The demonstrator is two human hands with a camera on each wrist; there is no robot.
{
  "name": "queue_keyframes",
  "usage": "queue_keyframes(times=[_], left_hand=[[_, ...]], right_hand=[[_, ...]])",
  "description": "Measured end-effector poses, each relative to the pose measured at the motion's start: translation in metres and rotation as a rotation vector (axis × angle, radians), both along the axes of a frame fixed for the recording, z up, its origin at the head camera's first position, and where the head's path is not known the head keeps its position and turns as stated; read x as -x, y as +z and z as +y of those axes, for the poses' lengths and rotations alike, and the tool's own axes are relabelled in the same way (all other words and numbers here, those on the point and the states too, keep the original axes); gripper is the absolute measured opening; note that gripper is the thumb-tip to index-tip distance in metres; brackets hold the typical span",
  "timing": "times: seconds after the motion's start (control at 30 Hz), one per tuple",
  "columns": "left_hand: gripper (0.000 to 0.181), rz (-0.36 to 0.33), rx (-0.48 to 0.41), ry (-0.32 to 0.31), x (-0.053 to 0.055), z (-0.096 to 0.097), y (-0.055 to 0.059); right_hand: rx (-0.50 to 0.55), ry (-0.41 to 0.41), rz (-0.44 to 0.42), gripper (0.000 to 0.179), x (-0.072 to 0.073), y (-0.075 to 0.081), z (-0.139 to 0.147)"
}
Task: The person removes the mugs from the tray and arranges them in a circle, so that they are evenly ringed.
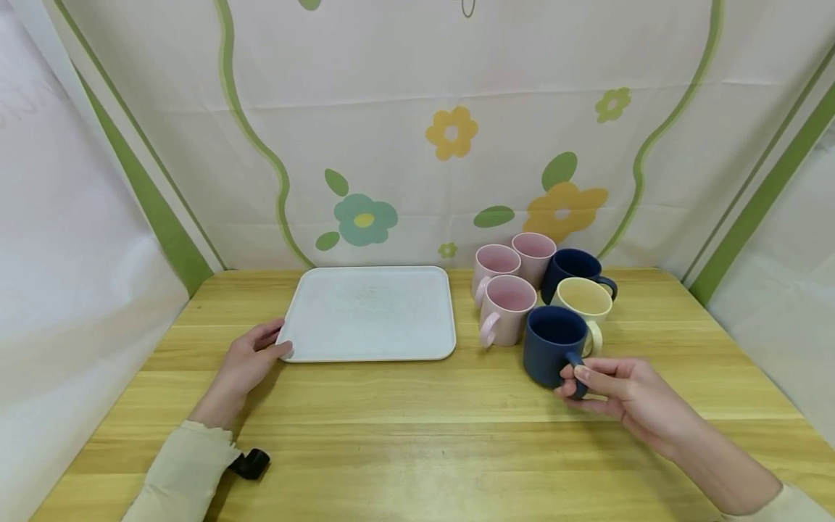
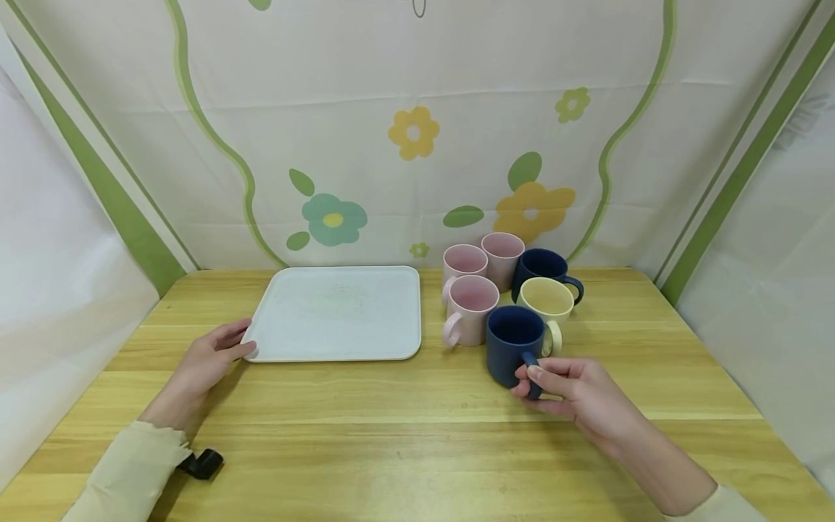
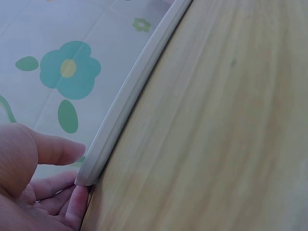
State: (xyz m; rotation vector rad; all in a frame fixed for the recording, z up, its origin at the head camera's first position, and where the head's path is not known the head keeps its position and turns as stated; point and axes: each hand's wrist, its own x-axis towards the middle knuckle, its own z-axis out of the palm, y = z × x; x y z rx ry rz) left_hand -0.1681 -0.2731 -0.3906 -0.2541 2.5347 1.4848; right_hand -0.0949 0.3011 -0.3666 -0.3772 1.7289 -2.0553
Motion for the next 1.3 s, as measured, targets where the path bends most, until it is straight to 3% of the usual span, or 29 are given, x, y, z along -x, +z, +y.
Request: queue_keyframes(times=[0.63, 1.3], left_hand=[[0.07, 0.004, -0.006, -0.007, 0.0018, -0.0023, -0.0042], [0.07, 0.002, -0.005, -0.006, 0.0015, -0.0008, -0.0003]], right_hand=[[-0.042, -0.037, -0.074, 0.027, 0.004, -0.0024, -0.0058], [-0.207, -0.108, -0.037, 0.025, 0.0063, 0.0031, -0.0066]])
